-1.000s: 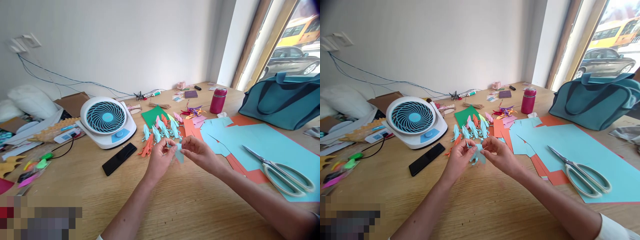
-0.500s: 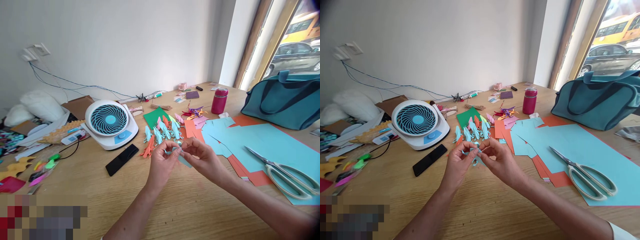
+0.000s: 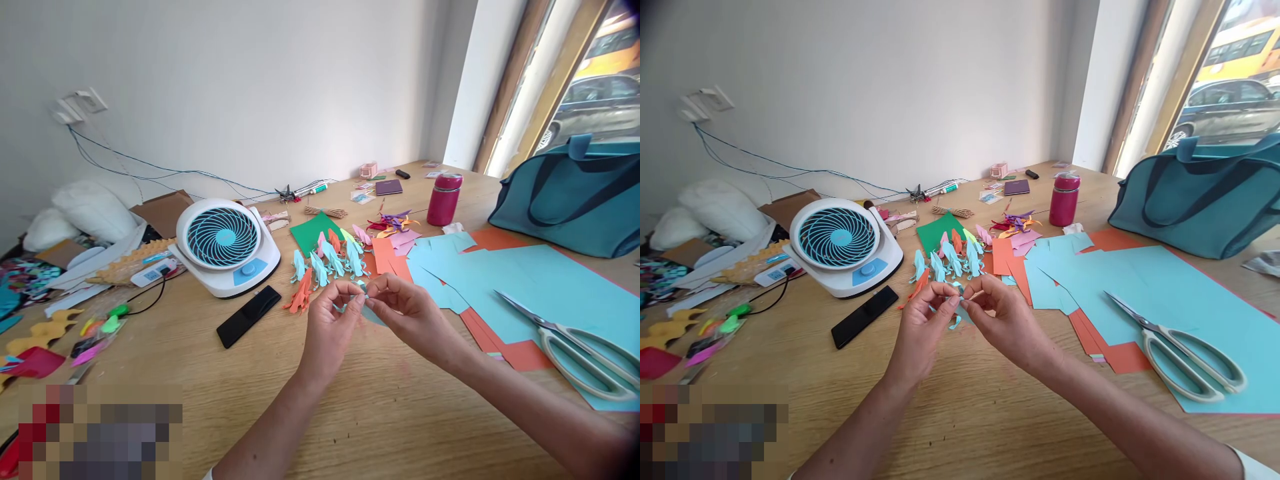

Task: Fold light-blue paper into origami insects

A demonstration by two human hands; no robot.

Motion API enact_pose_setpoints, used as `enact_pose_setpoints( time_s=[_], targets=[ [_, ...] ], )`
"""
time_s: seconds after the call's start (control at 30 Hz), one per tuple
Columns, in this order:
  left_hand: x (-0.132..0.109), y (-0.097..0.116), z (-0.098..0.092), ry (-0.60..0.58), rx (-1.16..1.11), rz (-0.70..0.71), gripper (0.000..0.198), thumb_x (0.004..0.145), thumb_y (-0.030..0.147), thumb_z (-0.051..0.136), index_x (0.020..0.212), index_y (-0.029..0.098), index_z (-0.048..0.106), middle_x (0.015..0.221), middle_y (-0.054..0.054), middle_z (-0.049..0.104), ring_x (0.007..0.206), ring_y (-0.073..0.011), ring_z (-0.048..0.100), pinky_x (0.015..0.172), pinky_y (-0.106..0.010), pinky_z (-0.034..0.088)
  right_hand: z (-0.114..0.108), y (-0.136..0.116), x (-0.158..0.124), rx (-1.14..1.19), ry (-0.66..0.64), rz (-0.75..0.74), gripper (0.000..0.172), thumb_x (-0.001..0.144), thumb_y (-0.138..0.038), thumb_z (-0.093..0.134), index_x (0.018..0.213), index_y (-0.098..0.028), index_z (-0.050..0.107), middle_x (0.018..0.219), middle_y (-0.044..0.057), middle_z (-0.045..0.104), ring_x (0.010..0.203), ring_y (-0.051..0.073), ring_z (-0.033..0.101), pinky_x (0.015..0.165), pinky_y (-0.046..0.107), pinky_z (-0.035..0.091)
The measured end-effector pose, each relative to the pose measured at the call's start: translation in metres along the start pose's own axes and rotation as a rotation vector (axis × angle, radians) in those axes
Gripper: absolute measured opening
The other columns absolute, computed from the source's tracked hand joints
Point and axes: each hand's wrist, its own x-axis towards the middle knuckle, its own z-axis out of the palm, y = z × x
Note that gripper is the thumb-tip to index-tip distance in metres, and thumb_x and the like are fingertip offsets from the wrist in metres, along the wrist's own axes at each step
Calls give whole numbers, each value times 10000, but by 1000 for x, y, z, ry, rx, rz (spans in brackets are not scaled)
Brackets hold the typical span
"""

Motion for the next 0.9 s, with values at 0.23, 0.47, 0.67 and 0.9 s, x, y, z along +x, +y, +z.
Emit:
enact_pose_setpoints(
  time_s=[0.23,0.47,0.67,0.9],
  targets=[
    [1,-1,-2,-28,161,88,116,887,222,588,780,181,607,809,-3,638,781,-126,590,727,-245,460,-4,-6,-1,-238,30,-171,87,875,-143,562,829,-215,575,870,0,591,796,135,583,726,283,484],
    [2,2,-10,-20,442,393,51,901,176,604,906,214,639,899,-5,686,864,-144,639,823,-292,486,-8,-12,0,-299,5,-43,84,871,-167,548,812,-207,592,798,-12,608,670,113,548,612,257,442],
    [5,5,-19,-77,775,729,173,884,104,615,993,218,688,912,-26,723,863,-171,619,813,-330,487,-15,-19,2,-319,-24,38,94,858,-214,564,780,-203,616,688,-26,597,608,108,521,552,240,392],
    [4,11,-23,-116,986,813,151,899,153,607,991,227,702,917,-22,745,859,-196,597,811,-368,454,-18,-18,3,-326,-75,51,131,865,-276,571,775,-211,641,694,-17,635,630,124,544,570,255,413]
  ],
)
